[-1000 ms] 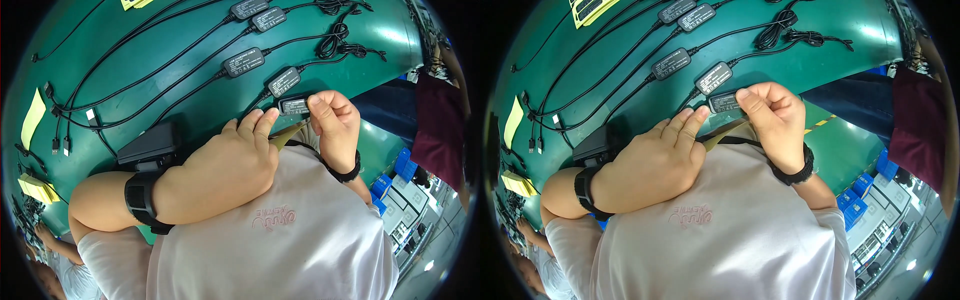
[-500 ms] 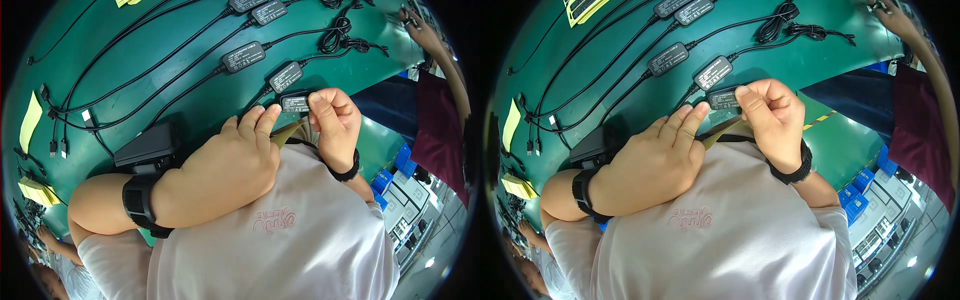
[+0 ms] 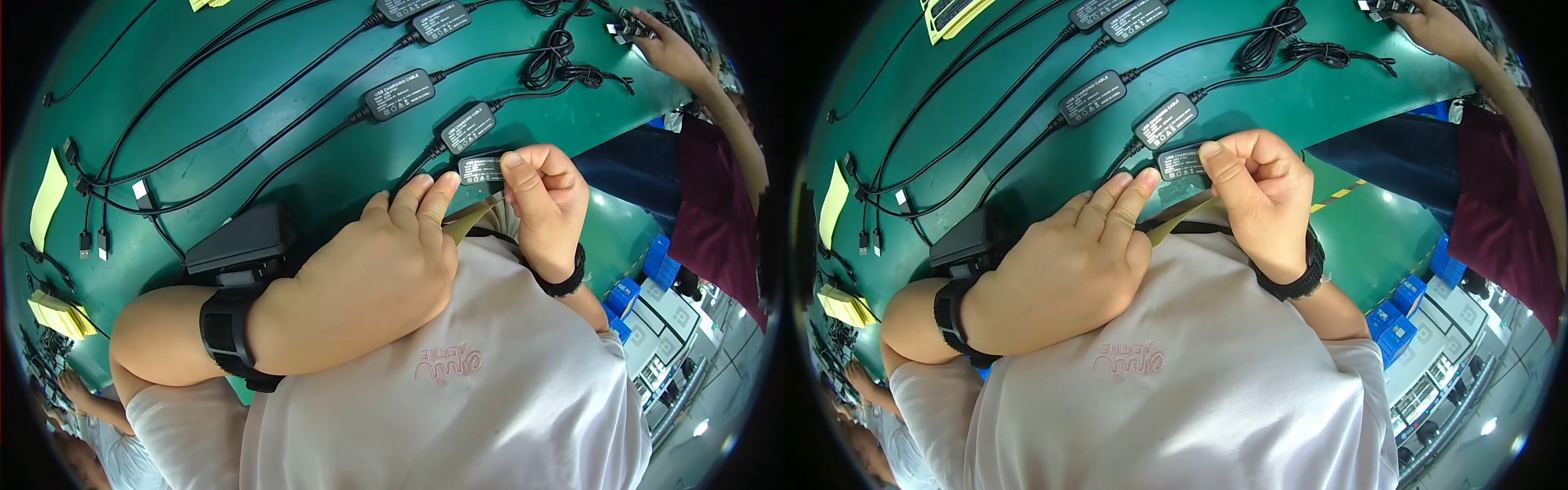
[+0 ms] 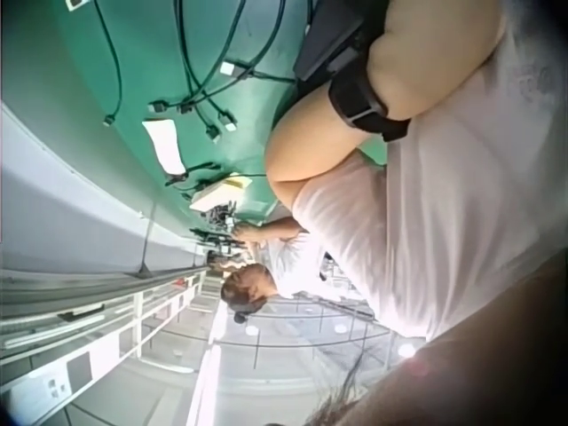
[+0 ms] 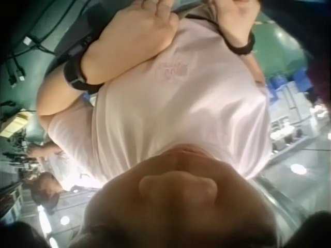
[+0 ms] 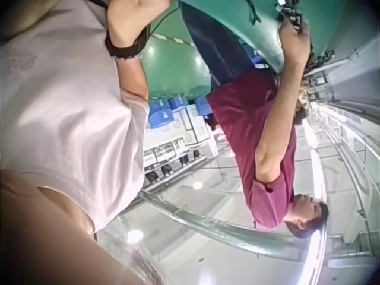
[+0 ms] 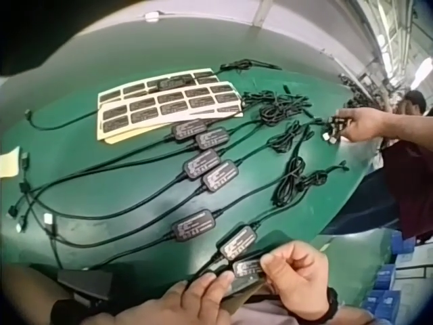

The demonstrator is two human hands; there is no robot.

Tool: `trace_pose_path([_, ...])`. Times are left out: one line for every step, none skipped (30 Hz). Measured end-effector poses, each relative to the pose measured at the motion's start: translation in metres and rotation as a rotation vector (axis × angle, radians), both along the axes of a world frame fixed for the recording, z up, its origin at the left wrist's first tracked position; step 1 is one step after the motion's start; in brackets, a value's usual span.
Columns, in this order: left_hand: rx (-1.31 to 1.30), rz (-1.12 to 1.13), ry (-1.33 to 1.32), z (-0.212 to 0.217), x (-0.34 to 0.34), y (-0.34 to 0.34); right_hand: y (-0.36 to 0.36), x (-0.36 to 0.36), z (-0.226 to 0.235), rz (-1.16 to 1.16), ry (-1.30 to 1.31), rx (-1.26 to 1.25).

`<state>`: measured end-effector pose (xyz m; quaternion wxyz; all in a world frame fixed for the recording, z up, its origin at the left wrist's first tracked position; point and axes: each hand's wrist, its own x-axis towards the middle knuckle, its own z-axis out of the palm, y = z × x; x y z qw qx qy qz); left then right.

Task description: The recorder is applying identification stickers to several electronic cable assemblies laid out on a workbench.

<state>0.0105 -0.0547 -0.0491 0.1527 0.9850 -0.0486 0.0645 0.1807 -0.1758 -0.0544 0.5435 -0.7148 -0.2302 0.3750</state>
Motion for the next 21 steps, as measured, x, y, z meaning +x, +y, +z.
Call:
trace_pose_path([0.001, -0.003, 0.003, 0.0, -0.0002, 0.0004, 0.0001, -0.0003, 0.0004, -0.003, -0.006, -0.02])
trace_pose_path([0.008, -0.007, 0.011, 0.0, -0.0003, 0.0007, 0.0002, -0.0005, 0.0007, -0.009, -0.002, -0.029])
trace_pose_path([0.001, -0.007, 0.005, 0.0, -0.0003, 0.001, 0.0003, -0.0007, 0.001, -0.013, 0.01, -0.011])
trace_pose_path([-0.002, -0.007, 0.006, 0.0001, -0.0003, 0.0012, 0.0004, -0.0009, 0.0012, -0.015, 0.002, -0.037])
trace_pose_path([-0.001, -0.008, 0.01, 0.0001, -0.0003, 0.0012, 0.0005, -0.0011, 0.0013, -0.016, 0.002, -0.036])
trace_pose_path([-0.004, -0.008, 0.008, 0.0002, -0.0003, 0.0012, 0.0005, -0.0012, 0.0013, -0.018, 0.007, -0.017])
trace_pose_path([-0.003, -0.007, 0.011, 0.0004, -0.0004, 0.001, 0.0005, -0.0012, 0.0012, -0.019, -0.003, -0.035])
trace_pose_path([0.002, -0.006, 0.015, 0.0006, -0.0004, 0.0009, 0.0004, -0.0014, 0.0011, -0.021, -0.006, -0.033])
trace_pose_path([-0.004, -0.004, 0.014, 0.0006, -0.0005, 0.0007, 0.0003, -0.0015, 0.0008, -0.022, -0.01, -0.031])
trace_pose_path([-0.005, -0.002, 0.013, 0.0005, -0.0004, 0.0005, 0.0001, -0.0015, 0.0004, -0.02, -0.012, -0.031])
trace_pose_path([0.001, -0.002, 0.019, 0.0003, -0.0004, 0.0004, -0.0001, -0.0016, 0.0, -0.017, -0.013, -0.031])
trace_pose_path([-0.003, 0.0, 0.015, 0.0003, -0.0005, 0.0004, -0.0002, -0.0017, -0.0006, -0.016, -0.009, -0.012])
trace_pose_path([0.001, -0.002, 0.017, 0.0002, -0.0006, 0.0005, -0.0003, -0.0019, -0.0011, -0.015, -0.01, -0.021])
trace_pose_path([0.009, -0.004, 0.02, 0.0002, -0.0007, 0.0006, -0.0004, -0.0021, -0.0017, -0.017, -0.005, -0.013])
trace_pose_path([0.006, -0.005, 0.019, 0.0001, -0.0008, 0.0007, -0.0005, -0.0023, -0.0022, -0.021, 0.007, 0.013])
trace_pose_path([0.008, -0.006, 0.019, 0.0001, -0.0008, 0.0008, -0.0007, -0.0024, -0.0025, -0.018, -0.004, -0.004])
trace_pose_path([0.017, -0.007, 0.025, 0.0002, -0.0009, 0.0008, -0.0008, -0.0025, -0.0026, -0.018, -0.006, -0.004])
trace_pose_path([0.006, -0.003, 0.018, 0.0002, -0.0009, 0.0008, -0.0009, -0.0025, -0.0027, -0.016, 0.001, 0.017])
trace_pose_path([0.002, 0.001, 0.016, 0.0004, -0.0008, 0.0004, -0.0011, -0.0024, -0.0025, -0.016, -0.015, -0.009])
trace_pose_path([0.004, 0.001, 0.022, 0.0004, -0.0009, 0.0001, -0.0011, -0.0023, -0.0024, -0.015, -0.02, -0.014])
trace_pose_path([-0.007, 0.006, 0.013, 0.0004, -0.001, 0.0, -0.0011, -0.002, -0.0021, -0.014, -0.025, -0.018])
